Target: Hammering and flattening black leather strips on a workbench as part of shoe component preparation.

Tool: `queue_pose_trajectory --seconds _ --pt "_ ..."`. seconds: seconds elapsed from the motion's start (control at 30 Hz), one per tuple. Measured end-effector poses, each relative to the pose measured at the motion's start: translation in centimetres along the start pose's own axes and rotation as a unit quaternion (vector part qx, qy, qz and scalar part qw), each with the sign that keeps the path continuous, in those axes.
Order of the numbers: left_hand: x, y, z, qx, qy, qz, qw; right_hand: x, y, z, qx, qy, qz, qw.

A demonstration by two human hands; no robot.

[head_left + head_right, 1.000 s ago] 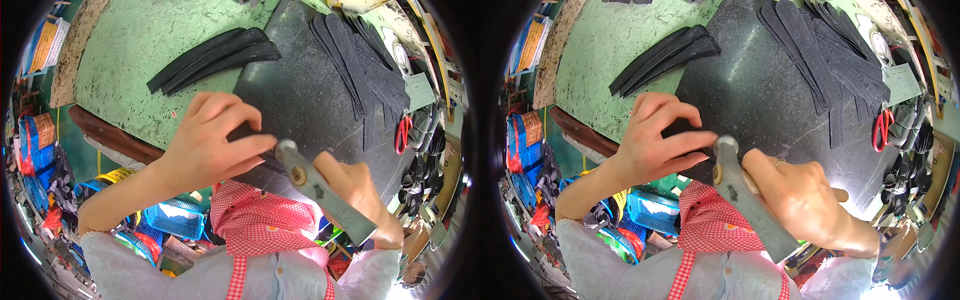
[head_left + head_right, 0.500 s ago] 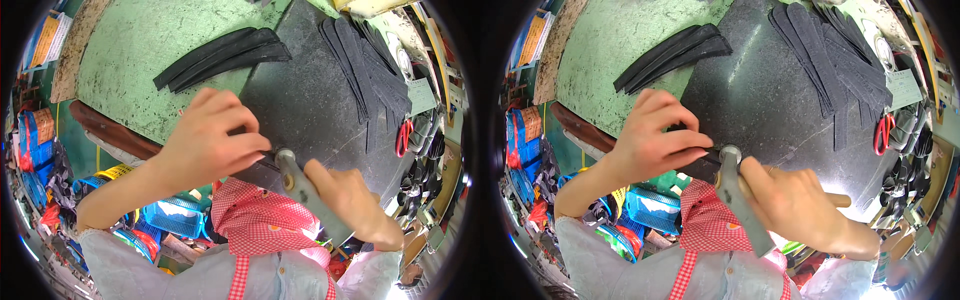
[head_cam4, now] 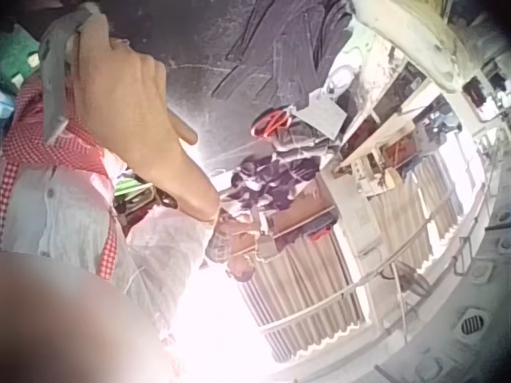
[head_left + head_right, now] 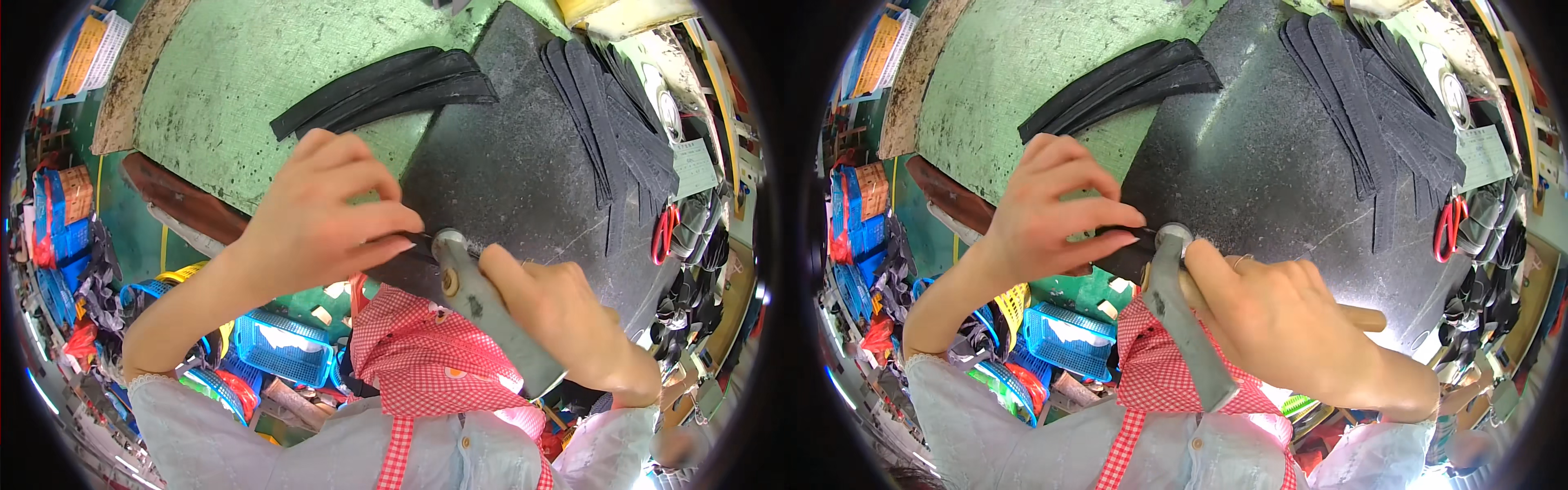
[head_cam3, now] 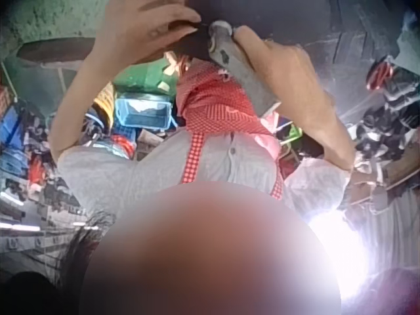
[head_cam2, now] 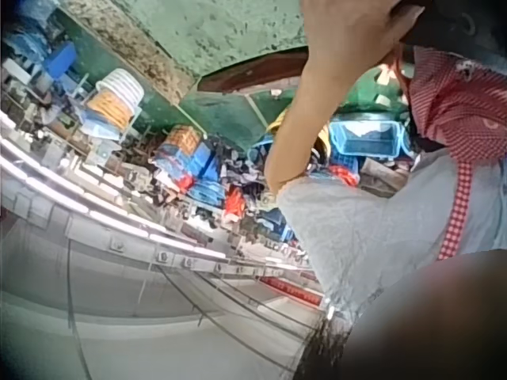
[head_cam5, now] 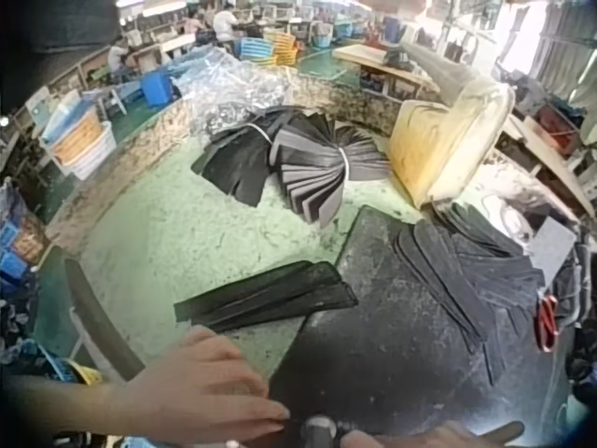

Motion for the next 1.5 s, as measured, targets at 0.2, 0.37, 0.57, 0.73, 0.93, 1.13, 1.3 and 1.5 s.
queue_pose_trajectory --seconds 0.2,0.37,0.57,0.73,0.93,1.13,1.3,1.5 --pt "-0.3 0.4 -1.3 -0.071 -0.062 0.093 0.991 0.9 -0.3 1.4 -0.004 0.023 -0.002 1.000" --pt "0.8 0.3 -2.0 -0.074 -0.025 0.011 0.997 0.1 0.8 1.4 0.008 0.011 -0.007 1.000" --pt "-0.1 -0.9 -1.1 -0.098 -0.085 0.030 0.991 1.4 2.2 -0.5 -0.039 -0.012 -0.027 0.999" --pt "0.5 -0.4 0.3 -0.051 -0.077 -0.021 0.995 -0.4 -0.3 -0.5 0.029 -0.037 0.030 0.998" --pt "0.9 -0.5 -1.0 -0.077 -0.106 -0.006 0.991 0.6 0.3 0.5 -0.006 -0.018 0.021 1.000" --pt "1.1 0.1 -1.6 -0.093 -0.092 0.014 0.991 0.8 -0.3 1.6 0.026 0.005 0.028 0.999" --pt "-1.5 0.2 -3.1 -0.026 -0.119 0.063 0.991 1.2 -1.1 2.1 0.025 -0.007 -0.001 1.000" --pt "-9.3 -4.6 -3.2 -0.035 -0.054 -0.123 0.990 2.3 -0.4 3.4 0.014 0.025 0.008 1.000"
Point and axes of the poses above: each hand's wrist, its own z-axis towards the middle knuckle, its own y-axis out of the back of the hand, x = y × z, the point moved 3 cm from there along z, towards the middle knuckle, and after that the axes turned 15 degrees about z, right-handed, at the moved point
